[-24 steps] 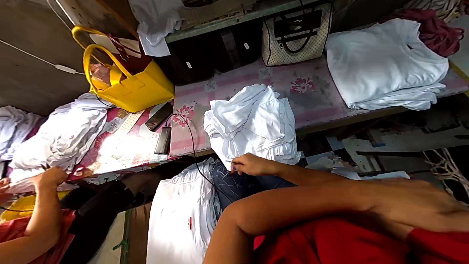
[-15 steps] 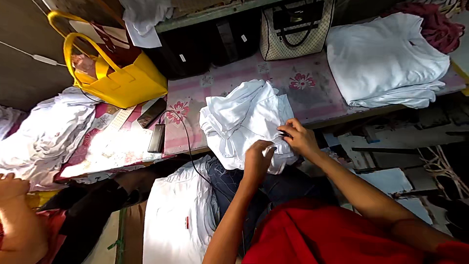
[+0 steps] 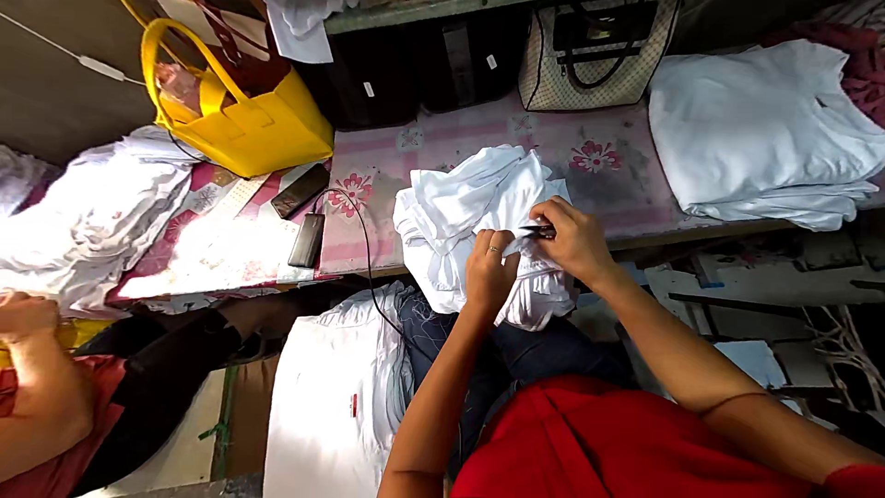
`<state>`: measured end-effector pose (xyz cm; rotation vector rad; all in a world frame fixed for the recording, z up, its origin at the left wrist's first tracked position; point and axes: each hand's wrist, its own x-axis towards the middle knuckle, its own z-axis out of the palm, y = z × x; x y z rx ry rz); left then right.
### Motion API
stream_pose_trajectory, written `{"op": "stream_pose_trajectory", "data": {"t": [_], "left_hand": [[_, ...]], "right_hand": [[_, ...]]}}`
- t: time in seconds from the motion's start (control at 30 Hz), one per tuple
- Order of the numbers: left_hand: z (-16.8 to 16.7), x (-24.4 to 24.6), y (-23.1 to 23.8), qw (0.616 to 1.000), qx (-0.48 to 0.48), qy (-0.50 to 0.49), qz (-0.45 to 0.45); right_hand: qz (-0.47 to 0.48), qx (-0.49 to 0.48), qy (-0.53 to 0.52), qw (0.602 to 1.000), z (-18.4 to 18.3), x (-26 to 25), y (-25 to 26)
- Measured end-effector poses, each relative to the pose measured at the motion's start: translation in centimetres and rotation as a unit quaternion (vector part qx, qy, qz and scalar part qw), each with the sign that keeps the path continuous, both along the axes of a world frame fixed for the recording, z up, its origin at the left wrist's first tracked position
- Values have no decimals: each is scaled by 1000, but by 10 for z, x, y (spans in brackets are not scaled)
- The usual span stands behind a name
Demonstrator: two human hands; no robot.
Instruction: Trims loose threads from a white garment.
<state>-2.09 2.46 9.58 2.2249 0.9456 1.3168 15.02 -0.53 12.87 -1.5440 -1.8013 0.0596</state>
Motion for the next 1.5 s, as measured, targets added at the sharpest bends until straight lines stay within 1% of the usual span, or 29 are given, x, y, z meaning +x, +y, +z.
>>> {"op": "stream_pose_trajectory", "data": {"t": [0.03,0.1,0.2,0.27,0.33,0.4,0.47,0.53,0.57,0.6,0.63,0.67,0.7,0.77,0.8,0.9,0.93,1.03,1.07,1.1,1.13,1.17,1.2,1.23,1.27,1.33,1.37,1.43,1.5], "left_hand": [[1,-8,0,1000,-12,17,3],[4,-27,2,996,-80,35,21],[-11,-47,24,982,-108,42,151],[-33,-52,43,974,-117,76,177],[-47,-58,56,981,-94,60,159],[-39,-73,54,987,-97,28,125],[-30,-100,39,981,-157,50,101],[-19,-126,22,950,-275,139,45],[-10,-134,17,922,-336,190,2],[0,-135,12,895,-378,235,-26],[9,-130,9,884,-388,259,-28],[17,-121,7,891,-375,258,-6],[21,-108,7,911,-339,233,33],[11,-79,19,948,-241,165,128],[0,-68,30,953,-208,152,157],[-40,-61,56,970,-122,136,160],[-42,-67,55,975,-116,118,150],[-38,-107,32,974,-158,81,140],[-36,-125,23,967,-197,110,123],[-30,-144,14,946,-262,173,85],[-21,-157,8,905,-341,254,29],[-9,-162,3,850,-409,332,-19],[3,-155,-2,813,-444,375,-30],[17,-140,-8,820,-435,371,-4],[30,-119,-15,860,-390,326,35],[35,-66,-20,945,-239,204,96],[28,-41,-17,970,-150,159,110],[5,-5,-4,987,-18,90,130],[-4,2,4,990,22,23,140]], "right_hand": [[-27,13,-10,999,-2,2,3],[-53,21,-10,998,-6,6,3],[-24,-3,33,999,-13,6,-2],[2,-34,66,997,-22,4,-4],[17,-46,81,995,-22,5,-4],[32,-47,102,993,-16,12,-4],[43,-55,138,988,-13,20,-6],[48,-71,172,981,-11,27,-4],[52,-78,182,979,-9,28,-2],[55,-85,188,977,-8,27,-1],[61,-88,192,976,-7,25,1],[68,-90,195,974,-7,21,3],[75,-90,197,973,-6,16,6],[81,-92,201,972,-5,6,8],[80,-92,200,972,-6,3,9],[69,-93,192,974,-7,3,5],[65,-95,190,975,-5,8,4],[54,-99,192,975,-2,25,-2],[48,-102,193,975,-2,30,-2],[43,-107,193,974,-1,32,0],[42,-112,194,974,-1,32,1],[45,-115,197,973,0,29,3],[52,-117,201,971,1,25,5],[62,-114,205,970,1,19,7],[72,-110,206,970,1,12,10],[78,-102,191,973,1,-4,12],[67,-94,165,980,-1,-11,12],[4,-57,81,995,-4,-20,9],[-80,-19,-1,997,-9,-14,8]]}}
